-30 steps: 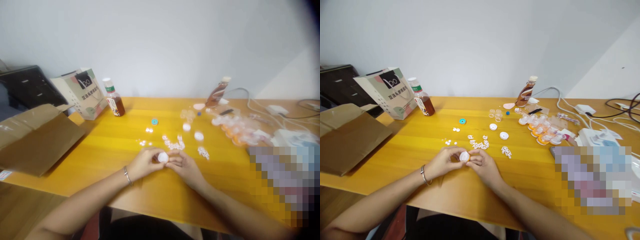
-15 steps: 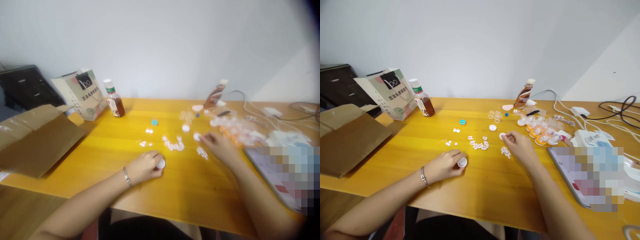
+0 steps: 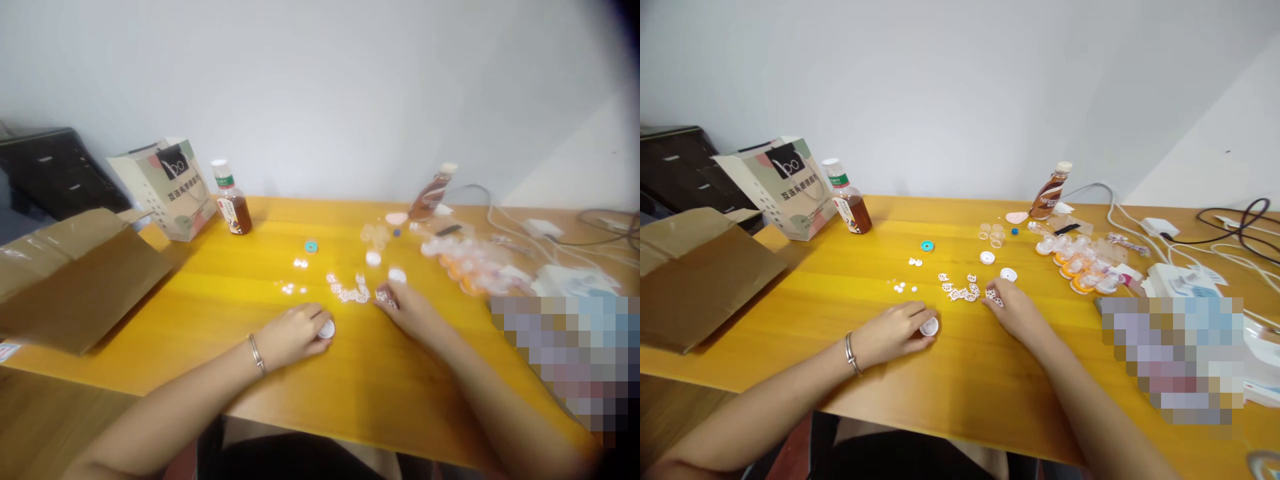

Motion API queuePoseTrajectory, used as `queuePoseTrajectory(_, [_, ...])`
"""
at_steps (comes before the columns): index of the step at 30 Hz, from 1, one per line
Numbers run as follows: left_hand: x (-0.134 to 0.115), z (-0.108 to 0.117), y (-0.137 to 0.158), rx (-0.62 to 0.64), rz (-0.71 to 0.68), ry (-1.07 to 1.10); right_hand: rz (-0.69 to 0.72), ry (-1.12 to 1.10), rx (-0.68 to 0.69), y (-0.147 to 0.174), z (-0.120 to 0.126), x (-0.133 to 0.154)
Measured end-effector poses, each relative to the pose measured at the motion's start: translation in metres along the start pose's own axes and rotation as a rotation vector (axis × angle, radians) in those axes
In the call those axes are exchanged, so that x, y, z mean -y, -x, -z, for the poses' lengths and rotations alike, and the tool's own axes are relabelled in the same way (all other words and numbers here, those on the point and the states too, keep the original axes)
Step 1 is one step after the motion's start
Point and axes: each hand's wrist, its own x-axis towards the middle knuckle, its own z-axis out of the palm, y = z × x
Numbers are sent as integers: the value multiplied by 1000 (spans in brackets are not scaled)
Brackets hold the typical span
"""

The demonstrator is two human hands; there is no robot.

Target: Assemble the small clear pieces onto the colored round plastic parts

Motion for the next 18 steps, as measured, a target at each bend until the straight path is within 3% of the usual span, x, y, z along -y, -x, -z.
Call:
queuePoseTrajectory(7, [3,3,0,-22,17,112,113,-48,-128,-1,-9,10])
queuePoseTrajectory(12, [14,3,-10,-146,71,151,58,-180,-289,2,2,20])
queuePoseTrajectory(18, [25,-7,-42,-160,67,169,-154,-849,-319,4,-3,34])
